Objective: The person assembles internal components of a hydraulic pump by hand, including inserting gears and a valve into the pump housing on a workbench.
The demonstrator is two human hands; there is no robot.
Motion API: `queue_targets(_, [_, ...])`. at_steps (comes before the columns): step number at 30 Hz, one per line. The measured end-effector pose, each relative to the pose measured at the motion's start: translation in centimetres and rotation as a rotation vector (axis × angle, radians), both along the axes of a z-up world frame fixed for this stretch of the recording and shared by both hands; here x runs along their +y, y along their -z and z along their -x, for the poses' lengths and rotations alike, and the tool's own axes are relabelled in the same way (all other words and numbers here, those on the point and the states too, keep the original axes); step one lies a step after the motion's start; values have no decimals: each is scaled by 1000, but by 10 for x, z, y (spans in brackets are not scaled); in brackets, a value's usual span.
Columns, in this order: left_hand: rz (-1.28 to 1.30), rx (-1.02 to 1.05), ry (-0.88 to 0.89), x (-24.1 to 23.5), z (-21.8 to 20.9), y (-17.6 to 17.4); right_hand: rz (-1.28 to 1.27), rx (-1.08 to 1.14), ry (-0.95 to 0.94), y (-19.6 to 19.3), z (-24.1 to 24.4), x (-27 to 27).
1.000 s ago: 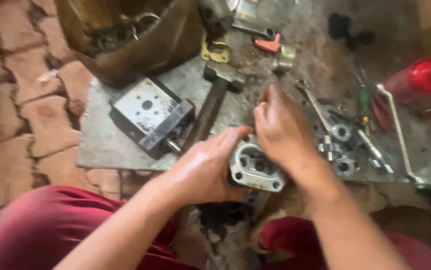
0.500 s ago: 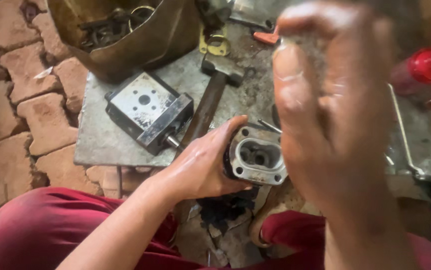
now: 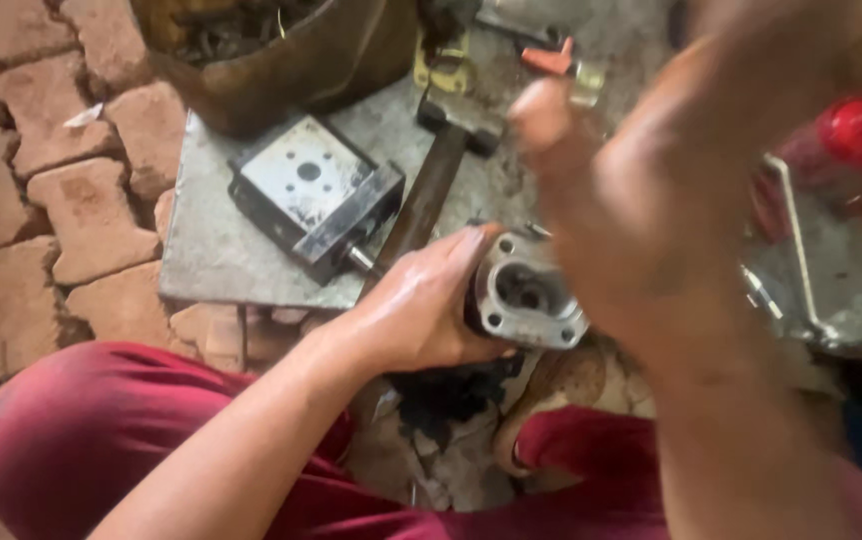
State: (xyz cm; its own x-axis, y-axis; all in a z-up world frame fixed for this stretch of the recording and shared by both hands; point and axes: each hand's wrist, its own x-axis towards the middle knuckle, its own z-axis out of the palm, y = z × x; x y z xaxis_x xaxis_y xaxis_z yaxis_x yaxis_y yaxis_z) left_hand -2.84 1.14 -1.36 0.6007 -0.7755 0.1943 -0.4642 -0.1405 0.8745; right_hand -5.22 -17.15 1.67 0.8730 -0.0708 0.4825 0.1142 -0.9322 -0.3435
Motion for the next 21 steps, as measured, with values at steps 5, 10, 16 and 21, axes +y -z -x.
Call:
queue_targets(5, [14, -4, 101, -4, -3, -3, 282, -77, 56, -7, -14, 41])
queue_targets(10, [-32, -8, 11, -4, 3, -9, -127, 101, -37, -39, 16, -32])
queue_targets(16, [-103, 141, -26, -14, -6, -19, -553, 785, 226, -16, 84, -93])
queue_targets(21, [-114, 307, -55, -23, -9, -19, -1096, 755, -155, 2, 107, -58])
